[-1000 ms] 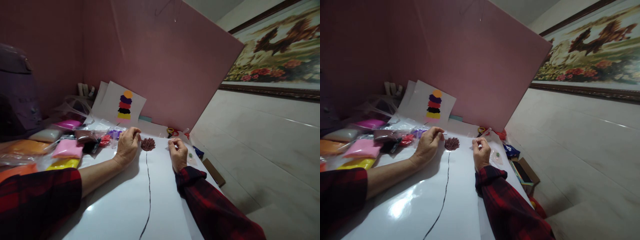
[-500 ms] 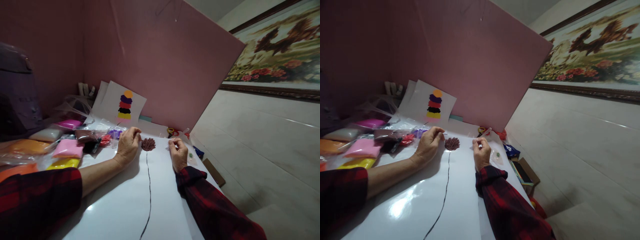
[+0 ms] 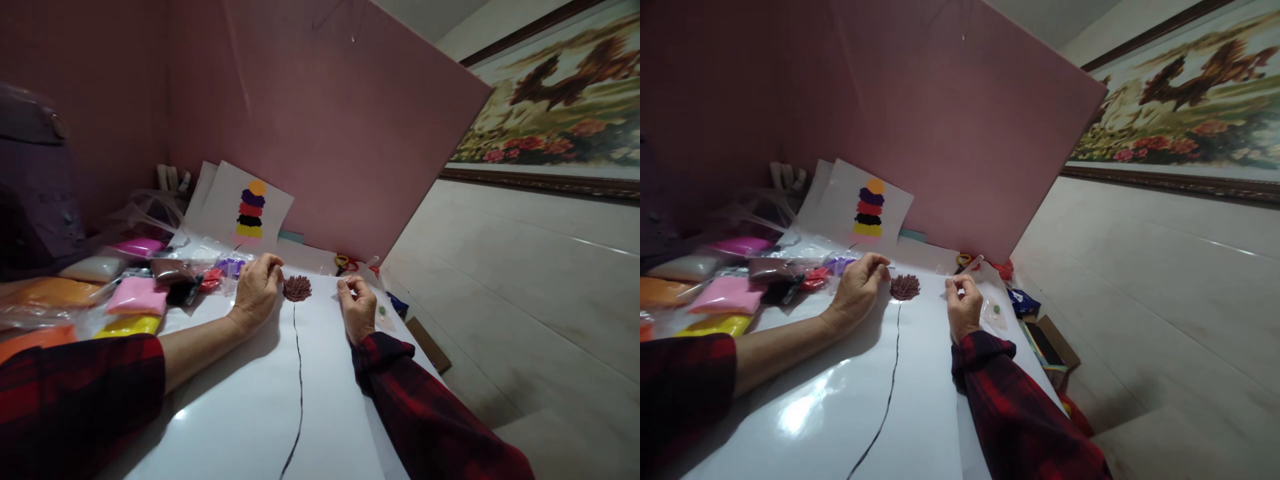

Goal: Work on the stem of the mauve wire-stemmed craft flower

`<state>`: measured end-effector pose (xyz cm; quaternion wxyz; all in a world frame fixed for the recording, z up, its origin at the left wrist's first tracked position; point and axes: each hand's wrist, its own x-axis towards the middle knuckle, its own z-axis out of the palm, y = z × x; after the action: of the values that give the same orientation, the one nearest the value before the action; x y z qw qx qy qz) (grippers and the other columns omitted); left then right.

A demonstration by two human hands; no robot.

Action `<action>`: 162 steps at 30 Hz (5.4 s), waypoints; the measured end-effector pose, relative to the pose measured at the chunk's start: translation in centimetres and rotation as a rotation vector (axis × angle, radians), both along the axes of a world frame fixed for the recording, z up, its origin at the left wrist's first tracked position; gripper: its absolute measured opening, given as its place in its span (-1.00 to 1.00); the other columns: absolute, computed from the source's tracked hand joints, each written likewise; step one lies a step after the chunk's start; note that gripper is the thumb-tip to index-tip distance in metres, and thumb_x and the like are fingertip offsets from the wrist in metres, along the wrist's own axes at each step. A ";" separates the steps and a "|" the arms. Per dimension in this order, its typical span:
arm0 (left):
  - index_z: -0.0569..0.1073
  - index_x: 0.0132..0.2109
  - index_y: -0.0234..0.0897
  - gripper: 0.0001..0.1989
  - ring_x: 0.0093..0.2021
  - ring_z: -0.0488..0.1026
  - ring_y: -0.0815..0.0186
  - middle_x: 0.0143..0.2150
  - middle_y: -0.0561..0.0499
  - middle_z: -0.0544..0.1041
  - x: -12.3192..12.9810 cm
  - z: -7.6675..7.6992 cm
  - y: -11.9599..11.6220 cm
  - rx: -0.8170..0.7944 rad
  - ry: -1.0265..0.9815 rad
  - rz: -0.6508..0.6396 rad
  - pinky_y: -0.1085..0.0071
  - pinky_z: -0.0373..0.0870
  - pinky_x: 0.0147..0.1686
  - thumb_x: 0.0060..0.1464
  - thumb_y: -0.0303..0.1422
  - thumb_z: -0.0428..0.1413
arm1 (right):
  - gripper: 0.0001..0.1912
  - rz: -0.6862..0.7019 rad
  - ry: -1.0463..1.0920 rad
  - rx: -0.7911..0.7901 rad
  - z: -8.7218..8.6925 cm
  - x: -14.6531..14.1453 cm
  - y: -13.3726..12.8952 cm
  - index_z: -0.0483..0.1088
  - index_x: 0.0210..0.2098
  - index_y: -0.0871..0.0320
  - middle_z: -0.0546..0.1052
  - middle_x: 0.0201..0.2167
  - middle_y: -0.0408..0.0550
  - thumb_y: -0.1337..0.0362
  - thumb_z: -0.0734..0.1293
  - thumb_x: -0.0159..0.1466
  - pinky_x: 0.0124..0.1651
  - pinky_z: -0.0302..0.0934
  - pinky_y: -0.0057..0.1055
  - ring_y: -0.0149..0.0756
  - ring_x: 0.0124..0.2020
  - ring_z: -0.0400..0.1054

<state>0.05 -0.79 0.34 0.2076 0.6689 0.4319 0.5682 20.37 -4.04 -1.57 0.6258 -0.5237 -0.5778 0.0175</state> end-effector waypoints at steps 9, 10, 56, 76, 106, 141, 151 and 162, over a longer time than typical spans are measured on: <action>0.36 -0.31 -0.19 -0.90 -0.33 0.41 0.15 -0.44 -0.02 0.51 0.0 0.1 -0.1 -0.003 -0.006 -0.007 0.15 0.31 -0.17 0.09 -0.45 -0.04 | -0.75 0.001 0.000 -0.015 0.2 0.0 -0.1 0.25 -0.50 0.14 0.37 -0.44 -0.10 0.14 0.30 0.21 -0.46 0.14 -0.46 -0.34 -0.42 0.23; 0.36 -0.31 -0.19 -0.90 -0.33 0.41 0.15 -0.44 -0.02 0.51 0.0 0.1 -0.1 -0.004 -0.006 -0.009 0.15 0.31 -0.17 0.09 -0.45 -0.04 | -0.75 0.003 0.000 -0.016 0.2 0.0 -0.1 0.25 -0.50 0.14 0.37 -0.44 -0.10 0.13 0.30 0.21 -0.46 0.14 -0.46 -0.34 -0.43 0.24; 0.40 -0.37 -0.21 -0.87 -0.32 0.43 0.18 -0.49 0.03 0.51 0.0 0.3 -0.1 -0.018 0.055 -0.037 0.18 0.34 -0.17 0.11 -0.43 -0.02 | -0.75 -0.035 -0.056 -0.076 -0.1 0.4 0.4 0.26 -0.51 0.12 0.37 -0.51 -0.13 0.11 0.29 0.18 -0.30 0.15 -0.37 -0.30 -0.43 0.22; 0.39 -0.43 -0.22 -0.82 -0.34 0.40 0.23 -0.51 0.06 0.48 0.2 0.2 -0.1 0.012 0.171 -0.083 0.22 0.31 -0.09 0.10 -0.51 0.00 | -0.74 -0.029 -0.047 -0.143 -0.1 0.5 0.6 0.29 -0.54 0.13 0.36 -0.54 -0.14 0.10 0.29 0.14 -0.27 0.15 -0.34 -0.29 -0.45 0.23; 0.38 -0.44 -0.21 -0.79 -0.32 0.40 0.25 -0.47 0.08 0.50 0.1 0.5 -0.5 0.004 0.212 -0.081 0.20 0.31 -0.01 0.03 -0.60 0.02 | -0.74 -0.032 -0.051 -0.171 -0.2 0.5 0.7 0.31 -0.55 0.13 0.39 -0.57 -0.15 0.09 0.31 0.13 -0.30 0.17 -0.35 -0.30 -0.47 0.23; 0.41 -0.42 -0.26 -0.84 -0.37 0.43 0.30 -0.46 0.03 0.51 0.1 0.0 -0.1 -0.094 0.209 -0.170 0.36 0.33 -0.26 0.06 -0.55 0.02 | -0.72 0.001 0.003 -0.271 -0.4 0.7 1.1 0.30 -0.55 0.13 0.32 -0.58 -0.15 0.06 0.32 0.09 -0.39 0.10 -0.38 -0.30 -0.47 0.17; 0.41 -0.43 -0.27 -0.84 -0.39 0.42 0.30 -0.46 0.02 0.50 0.1 0.0 -0.2 -0.124 0.216 -0.175 0.36 0.31 -0.28 0.06 -0.54 0.02 | -0.73 0.018 0.026 -0.284 -0.4 0.7 1.1 0.30 -0.57 0.14 0.32 -0.60 -0.17 0.08 0.33 0.07 -0.38 0.10 -0.38 -0.32 -0.49 0.17; 0.40 -0.44 -0.26 -0.84 -0.37 0.41 0.29 -0.46 0.03 0.49 0.1 0.3 -0.3 -0.131 0.233 -0.169 0.38 0.29 -0.27 0.05 -0.53 0.02 | -0.71 0.033 0.039 -0.290 -0.6 0.7 1.3 0.28 -0.58 0.12 0.29 -0.61 -0.18 0.05 0.33 0.06 -0.42 0.07 -0.40 -0.32 -0.50 0.14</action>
<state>0.14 -1.10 0.62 0.2465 0.7491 0.4315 0.4381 21.11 -2.77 -2.15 0.5543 -0.5987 -0.5653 0.1213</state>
